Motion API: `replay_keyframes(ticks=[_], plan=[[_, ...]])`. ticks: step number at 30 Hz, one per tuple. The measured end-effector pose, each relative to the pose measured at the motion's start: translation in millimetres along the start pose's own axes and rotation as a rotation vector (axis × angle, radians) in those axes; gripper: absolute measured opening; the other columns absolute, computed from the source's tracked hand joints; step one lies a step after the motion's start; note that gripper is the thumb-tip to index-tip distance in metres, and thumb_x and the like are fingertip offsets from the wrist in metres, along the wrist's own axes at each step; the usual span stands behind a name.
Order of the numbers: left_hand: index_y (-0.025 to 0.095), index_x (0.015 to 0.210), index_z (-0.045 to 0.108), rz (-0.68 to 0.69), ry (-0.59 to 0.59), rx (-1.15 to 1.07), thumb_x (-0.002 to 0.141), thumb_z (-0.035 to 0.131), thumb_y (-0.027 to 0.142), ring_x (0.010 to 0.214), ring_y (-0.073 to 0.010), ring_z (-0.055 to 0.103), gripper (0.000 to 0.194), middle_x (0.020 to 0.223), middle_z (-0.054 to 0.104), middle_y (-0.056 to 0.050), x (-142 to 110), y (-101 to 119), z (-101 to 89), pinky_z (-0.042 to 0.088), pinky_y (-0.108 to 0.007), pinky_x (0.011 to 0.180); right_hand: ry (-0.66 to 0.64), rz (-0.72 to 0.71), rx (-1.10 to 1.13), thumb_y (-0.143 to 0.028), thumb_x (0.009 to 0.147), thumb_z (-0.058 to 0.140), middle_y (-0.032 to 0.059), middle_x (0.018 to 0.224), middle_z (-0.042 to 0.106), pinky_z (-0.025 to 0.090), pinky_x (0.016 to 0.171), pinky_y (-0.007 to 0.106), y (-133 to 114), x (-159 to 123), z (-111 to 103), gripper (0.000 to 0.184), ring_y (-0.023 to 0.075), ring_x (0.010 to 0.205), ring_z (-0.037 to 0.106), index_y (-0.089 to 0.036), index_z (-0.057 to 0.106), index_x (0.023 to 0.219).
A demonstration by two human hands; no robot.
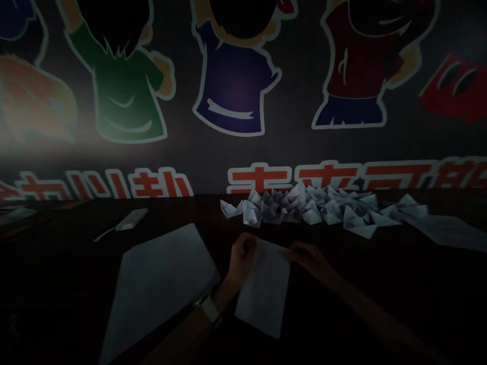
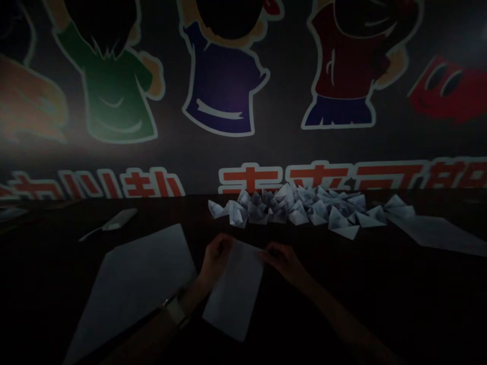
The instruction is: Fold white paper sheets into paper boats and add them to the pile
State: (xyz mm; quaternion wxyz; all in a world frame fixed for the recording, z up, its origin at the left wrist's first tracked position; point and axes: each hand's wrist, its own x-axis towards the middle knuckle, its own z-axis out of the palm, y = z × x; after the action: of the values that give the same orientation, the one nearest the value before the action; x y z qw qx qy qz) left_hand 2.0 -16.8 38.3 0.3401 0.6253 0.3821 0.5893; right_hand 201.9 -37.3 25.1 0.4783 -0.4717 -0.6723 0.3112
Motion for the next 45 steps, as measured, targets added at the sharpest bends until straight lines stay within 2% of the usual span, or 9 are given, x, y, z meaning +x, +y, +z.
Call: replay_keyframes(ticks=[6,11,22,24,28,31,34,39,45], plan=[[0.015,0.068,0.058,-0.004,-0.034,-0.001,0.073,0.055,0.028,0.059,-0.0114,0.048,0.015,0.062,0.055,0.0,2,-2,-0.5,0.036,-0.021,0.056,0.011,0.004,0.011,-0.046,0.067,0.065,-0.0042,0.054,0.052,0.036,0.054,0.022,1,1,2,0.03,0.012,0.056,0.047,-0.019,0.056,0.056],[0.015,0.067,0.057,-0.01,0.005,-0.028,0.074,0.055,0.03,0.06,-0.012,0.049,0.017,0.061,0.055,0.0,2,-3,-4.0,0.038,-0.021,0.056,0.097,0.181,0.225,-0.041,0.059,0.072,0.0013,0.077,0.066,0.044,0.066,0.028,1,-2,7,0.03,0.0201,0.076,0.059,-0.02,0.067,0.079],[0.015,0.064,0.056,-0.136,0.018,-0.028,0.067,0.057,0.031,0.061,-0.012,0.049,0.016,0.062,0.054,0.001,7,-10,-5.0,0.038,-0.021,0.057,0.026,0.422,0.523,-0.037,0.059,0.072,0.0039,0.071,0.07,0.047,0.073,0.034,17,-1,7,0.019,0.0215,0.072,0.064,-0.019,0.07,0.066],[0.015,0.062,0.054,-0.296,-0.093,-0.066,0.066,0.056,0.035,0.059,-0.0115,0.049,0.02,0.059,0.051,0.002,13,-7,-11.7,0.037,-0.021,0.054,-0.01,0.434,0.511,-0.038,0.057,0.074,0.0036,0.068,0.068,0.046,0.072,0.033,17,-1,4,0.022,0.0201,0.07,0.063,-0.017,0.069,0.063],[0.015,0.068,0.058,-0.565,-0.537,-0.067,0.069,0.054,0.043,0.058,-0.0111,0.048,0.029,0.063,0.052,0.001,14,1,-20.9,0.034,-0.02,0.051,-0.203,0.452,0.411,-0.037,0.058,0.073,0.0007,0.059,0.063,0.043,0.065,0.028,12,-6,4,0.022,0.0158,0.062,0.059,-0.016,0.066,0.059],[0.013,0.069,0.062,-0.543,-0.795,0.056,0.072,0.053,0.049,0.053,-0.0095,0.042,0.037,0.06,0.052,0.001,3,1,-15.5,0.028,-0.021,0.048,-0.379,0.483,0.267,-0.033,0.057,0.072,-0.0006,0.056,0.062,0.04,0.058,0.026,6,-13,9,0.018,0.0135,0.056,0.055,-0.015,0.067,0.059],[0.015,0.073,0.064,-0.345,-1.02,0.154,0.076,0.052,0.044,0.054,-0.0089,0.038,0.032,0.06,0.051,0.002,-12,-4,-7.0,0.028,-0.022,0.051,-0.446,0.486,0.196,-0.027,0.057,0.069,-0.0004,0.062,0.064,0.04,0.059,0.024,2,-19,14,0.013,0.0139,0.06,0.056,-0.016,0.069,0.065],[0.014,0.07,0.061,-0.142,-1.069,0.144,0.084,0.042,0.034,0.059,-0.01,0.039,0.031,0.062,0.05,0.001,-20,-7,-2.3,0.032,-0.022,0.057,-0.567,0.497,0.2,-0.031,0.058,0.068,-0.0016,0.057,0.061,0.039,0.055,0.022,2,-19,16,0.018,0.0115,0.054,0.053,-0.013,0.067,0.064],[0.014,0.065,0.053,-0.124,-0.911,0.093,0.084,0.042,0.039,0.057,-0.0091,0.035,0.033,0.06,0.043,0.002,-10,-12,-0.8,0.029,-0.022,0.053,-0.537,0.528,0.228,-0.036,0.06,0.067,-0.0026,0.053,0.056,0.036,0.053,0.022,8,-11,8,0.022,0.01,0.051,0.049,-0.014,0.066,0.062]])
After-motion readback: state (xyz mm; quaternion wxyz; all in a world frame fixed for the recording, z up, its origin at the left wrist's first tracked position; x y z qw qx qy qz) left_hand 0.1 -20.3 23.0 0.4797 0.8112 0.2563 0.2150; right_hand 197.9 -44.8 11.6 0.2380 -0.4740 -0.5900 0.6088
